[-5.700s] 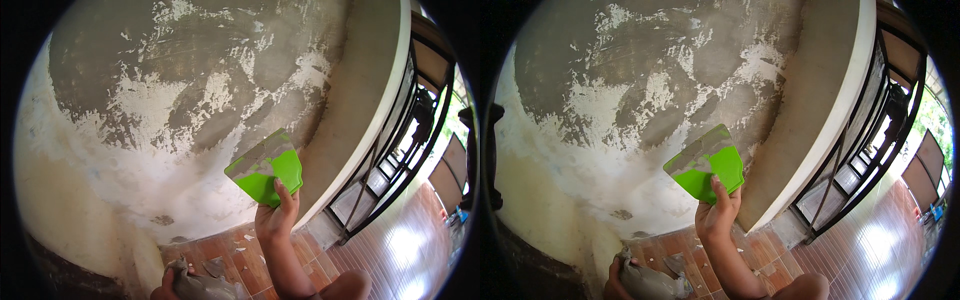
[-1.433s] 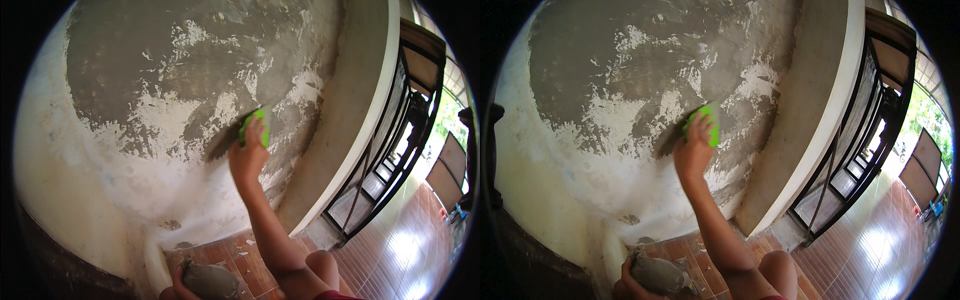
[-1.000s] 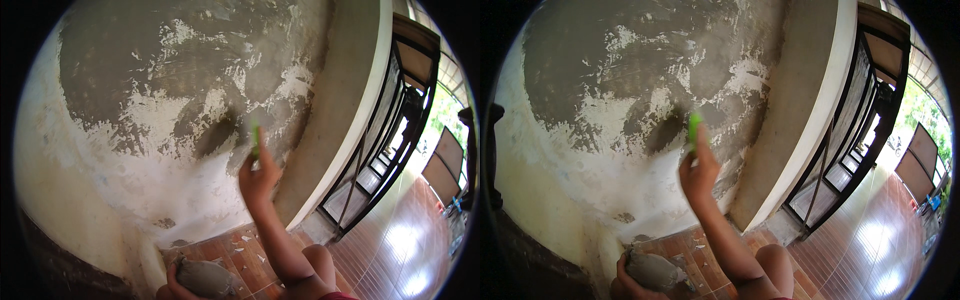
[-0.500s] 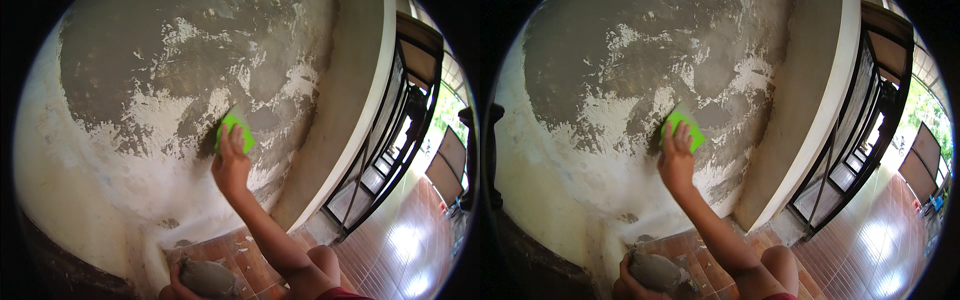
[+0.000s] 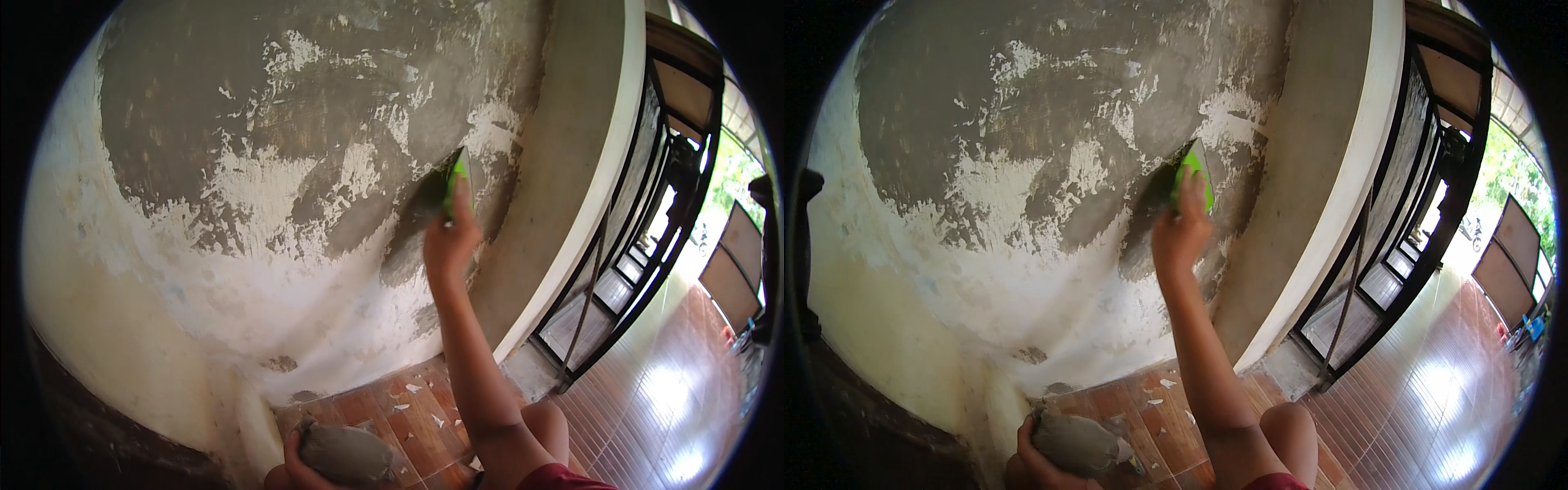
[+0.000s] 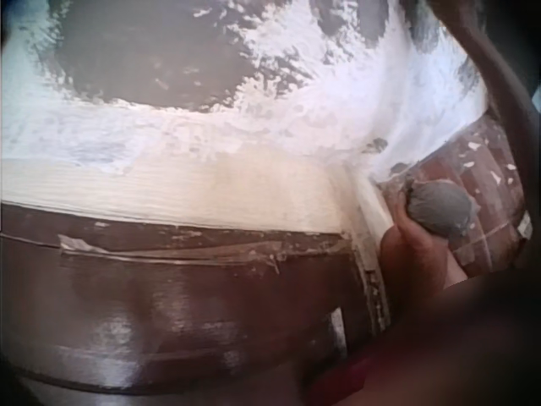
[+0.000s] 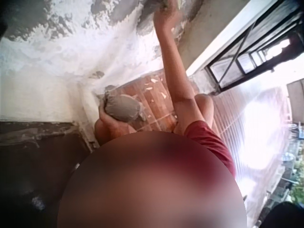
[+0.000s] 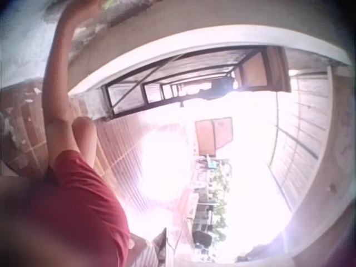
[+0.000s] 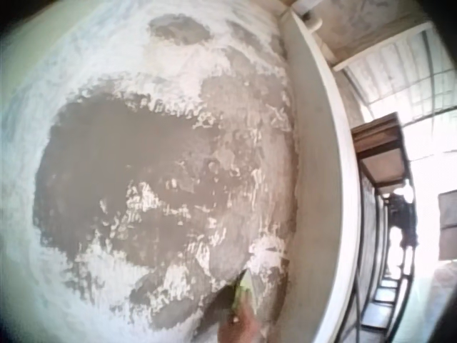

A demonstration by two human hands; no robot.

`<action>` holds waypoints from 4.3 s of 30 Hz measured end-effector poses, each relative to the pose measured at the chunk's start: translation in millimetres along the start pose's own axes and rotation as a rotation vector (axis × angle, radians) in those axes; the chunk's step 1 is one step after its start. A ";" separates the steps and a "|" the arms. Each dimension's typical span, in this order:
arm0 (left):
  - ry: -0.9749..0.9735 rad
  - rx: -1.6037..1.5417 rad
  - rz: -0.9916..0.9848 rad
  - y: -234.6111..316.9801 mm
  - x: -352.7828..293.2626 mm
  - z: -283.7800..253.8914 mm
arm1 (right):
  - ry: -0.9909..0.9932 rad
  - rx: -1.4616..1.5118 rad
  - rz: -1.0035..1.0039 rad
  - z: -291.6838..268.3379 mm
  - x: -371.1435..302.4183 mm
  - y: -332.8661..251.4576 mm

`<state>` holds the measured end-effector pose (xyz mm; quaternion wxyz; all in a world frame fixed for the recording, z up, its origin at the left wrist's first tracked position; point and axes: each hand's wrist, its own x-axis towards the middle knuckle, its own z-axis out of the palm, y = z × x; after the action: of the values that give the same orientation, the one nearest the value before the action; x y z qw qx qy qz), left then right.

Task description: The person applies plaster to a curved ceiling using a green trowel and a smaller metal trowel. They repeatedly scoop plaster from the smaller trowel and spread it onto the ceiling surface, smoothing it out.

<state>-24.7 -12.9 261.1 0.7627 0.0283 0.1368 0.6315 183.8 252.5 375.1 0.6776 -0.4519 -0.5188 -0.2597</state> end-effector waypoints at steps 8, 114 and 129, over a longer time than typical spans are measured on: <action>0.143 0.024 0.030 3.7 1.8 -7.1 | -0.285 0.039 -0.182 22.4 -77.2 -49.4; 0.698 0.478 0.307 -82.6 8.9 3.9 | -0.289 0.396 -0.177 -68.0 -58.5 -22.8; 0.395 0.262 0.244 -48.0 -5.6 -20.1 | -0.128 0.151 0.000 43.9 -40.8 -28.7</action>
<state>15.3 -30.5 232.4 0.6293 0.0193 0.3594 0.6888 126.4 273.3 349.0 0.6752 -0.4151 -0.5793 -0.1903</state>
